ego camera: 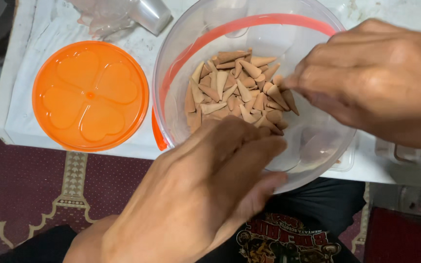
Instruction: The person transfers small, cone-shaped wooden objects from a large transparent bucket into smaller rectangular plastic containers. They use both hands to scoop and arrange the objects, filling the smaller containers one by one.
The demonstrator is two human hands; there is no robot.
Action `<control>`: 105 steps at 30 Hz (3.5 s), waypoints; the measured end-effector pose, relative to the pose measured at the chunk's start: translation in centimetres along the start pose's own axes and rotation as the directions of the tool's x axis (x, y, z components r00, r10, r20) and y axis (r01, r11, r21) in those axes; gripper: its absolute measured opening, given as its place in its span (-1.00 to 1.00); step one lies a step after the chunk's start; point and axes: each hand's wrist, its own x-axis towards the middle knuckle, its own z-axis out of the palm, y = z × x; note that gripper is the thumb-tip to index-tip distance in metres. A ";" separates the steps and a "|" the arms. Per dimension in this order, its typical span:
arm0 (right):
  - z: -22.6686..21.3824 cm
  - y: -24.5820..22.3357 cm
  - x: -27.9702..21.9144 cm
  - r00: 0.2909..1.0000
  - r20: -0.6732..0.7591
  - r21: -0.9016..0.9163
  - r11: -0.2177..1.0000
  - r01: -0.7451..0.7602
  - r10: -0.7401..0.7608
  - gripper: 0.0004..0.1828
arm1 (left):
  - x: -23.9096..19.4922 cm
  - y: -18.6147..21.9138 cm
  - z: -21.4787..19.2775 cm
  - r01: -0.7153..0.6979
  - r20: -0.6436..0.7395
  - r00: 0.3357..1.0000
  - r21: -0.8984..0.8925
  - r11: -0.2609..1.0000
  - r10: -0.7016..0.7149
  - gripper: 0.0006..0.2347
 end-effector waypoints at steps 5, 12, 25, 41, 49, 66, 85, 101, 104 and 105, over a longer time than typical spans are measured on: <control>-1.5 -1.5 -0.9 0.996 -0.068 0.001 0.999 -0.055 0.055 -0.90 | 0.8 -2.4 -0.7 -0.093 -0.078 0.989 0.307 0.947 0.123 -0.80; -2.4 -2.5 -2.0 0.975 -0.090 -0.022 0.978 -0.208 0.205 -0.88 | 0.3 -1.0 3.7 0.198 -0.356 0.935 0.485 0.852 -0.015 -0.80; -2.0 -2.3 -0.9 0.917 0.029 0.112 0.910 -0.399 0.399 -0.63 | 2.2 -4.2 -1.3 -0.060 -0.152 0.979 0.435 0.898 0.139 -0.83; -0.4 -1.0 2.0 0.948 0.195 -0.088 0.967 -0.238 0.252 -0.79 | 2.9 -3.8 1.1 0.000 -0.104 0.993 0.397 0.918 0.046 -0.81; 3.6 -1.4 6.0 0.461 0.790 -0.173 0.868 -0.464 0.404 -0.79 | 3.1 -4.8 2.5 0.081 -0.087 0.996 0.614 0.785 -0.034 -0.85; -0.9 -0.6 5.9 0.669 0.690 0.065 0.896 -0.438 0.277 -0.84 | 5.6 -6.8 5.1 0.253 -0.029 0.933 0.759 0.600 -0.358 -0.82; -1.3 -2.4 -7.9 0.933 0.149 0.459 0.813 -0.359 0.328 -0.76 | 5.3 -4.5 0.3 -0.079 -0.014 0.995 0.521 0.850 0.101 -0.91; 6.2 -4.0 -16.0 0.873 0.104 0.135 0.862 -0.488 0.477 -0.70 | 5.1 -3.7 15.3 -0.209 0.188 0.964 0.110 0.972 0.186 -0.87; 7.1 -4.0 -15.8 0.853 0.115 0.090 0.850 -0.520 0.509 -0.67 | 5.1 -5.6 16.8 -0.158 0.154 0.979 0.149 0.976 0.135 -0.82; 7.4 -4.1 -15.7 0.832 0.147 0.070 0.833 -0.548 0.535 -0.66 | 5.0 -6.1 17.3 -0.138 0.142 0.983 0.162 0.977 0.115 -0.81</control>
